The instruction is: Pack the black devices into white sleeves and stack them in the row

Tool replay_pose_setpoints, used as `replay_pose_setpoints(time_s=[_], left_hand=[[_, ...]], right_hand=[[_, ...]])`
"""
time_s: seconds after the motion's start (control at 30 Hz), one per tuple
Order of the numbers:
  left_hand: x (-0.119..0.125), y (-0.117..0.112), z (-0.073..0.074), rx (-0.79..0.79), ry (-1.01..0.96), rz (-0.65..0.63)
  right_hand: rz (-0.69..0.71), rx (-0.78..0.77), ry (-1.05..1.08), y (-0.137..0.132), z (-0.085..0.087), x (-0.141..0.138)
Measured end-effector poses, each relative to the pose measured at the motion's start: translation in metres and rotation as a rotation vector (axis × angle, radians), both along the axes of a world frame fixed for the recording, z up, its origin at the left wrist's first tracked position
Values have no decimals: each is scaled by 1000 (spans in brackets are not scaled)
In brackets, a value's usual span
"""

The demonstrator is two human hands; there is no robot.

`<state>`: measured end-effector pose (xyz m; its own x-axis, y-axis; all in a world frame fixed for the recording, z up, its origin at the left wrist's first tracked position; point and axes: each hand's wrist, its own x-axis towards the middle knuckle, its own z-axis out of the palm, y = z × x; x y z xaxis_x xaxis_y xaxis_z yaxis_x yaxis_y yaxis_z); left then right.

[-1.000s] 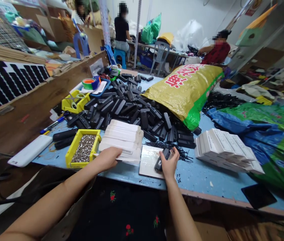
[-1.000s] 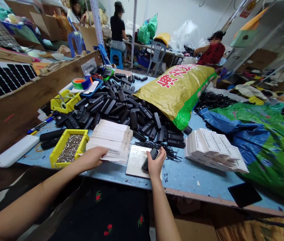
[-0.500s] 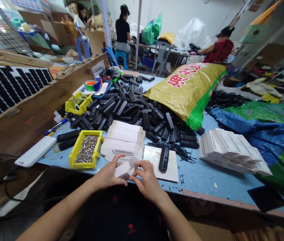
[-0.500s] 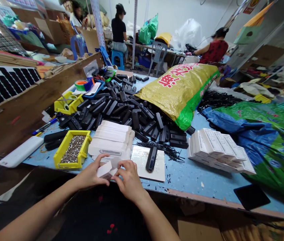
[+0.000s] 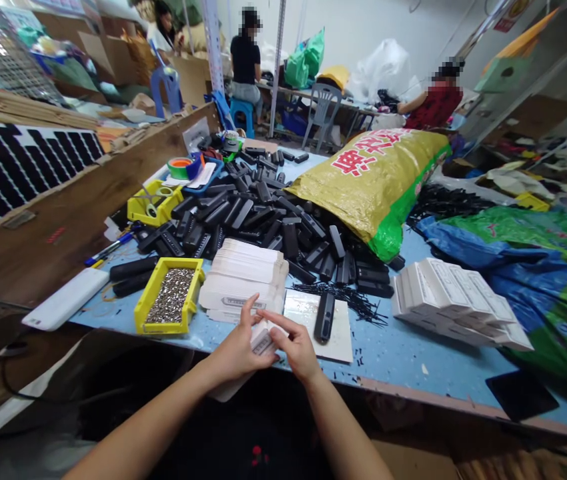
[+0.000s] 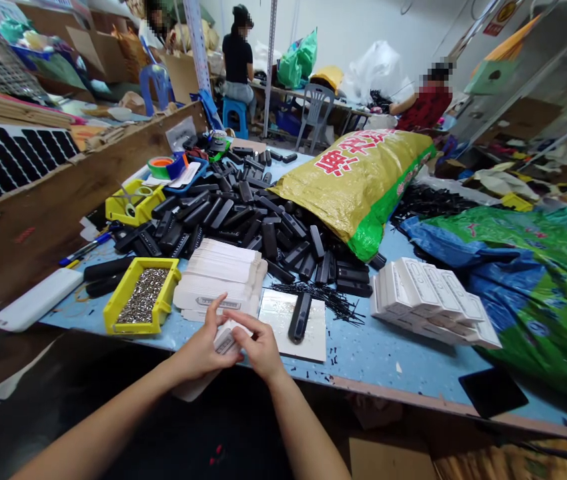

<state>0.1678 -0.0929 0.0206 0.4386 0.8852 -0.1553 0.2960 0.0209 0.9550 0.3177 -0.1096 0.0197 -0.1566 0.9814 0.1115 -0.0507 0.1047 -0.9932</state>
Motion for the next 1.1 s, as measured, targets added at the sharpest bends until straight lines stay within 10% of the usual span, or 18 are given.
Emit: replay_pose_setpoints(time_s=[0.23, 0.37, 0.53, 0.77, 0.9, 0.97, 1.1], left_hand=[[6, 6, 4, -7, -11, -95], [-8, 13, -7, -88, -33, 34], [-37, 25, -10, -602, -360, 42], [-9, 22, -17, -748, -773, 750], [9, 1, -12, -844, -720, 580], [6, -8, -13, -723, -535, 417], [-7, -11, -29, 100, -23, 231]], right_hand=[[-220, 361, -228, -12, -6, -11], [68, 354, -543, 0, -12, 50], [46, 279, -1054, 12, -17, 137], [-463, 210, 47, -7, 8, 67], [-613, 392, 58, -8, 1, 14], [-574, 405, -27, -11, -6, 6], [-374, 322, -79, -20, -14, 17]])
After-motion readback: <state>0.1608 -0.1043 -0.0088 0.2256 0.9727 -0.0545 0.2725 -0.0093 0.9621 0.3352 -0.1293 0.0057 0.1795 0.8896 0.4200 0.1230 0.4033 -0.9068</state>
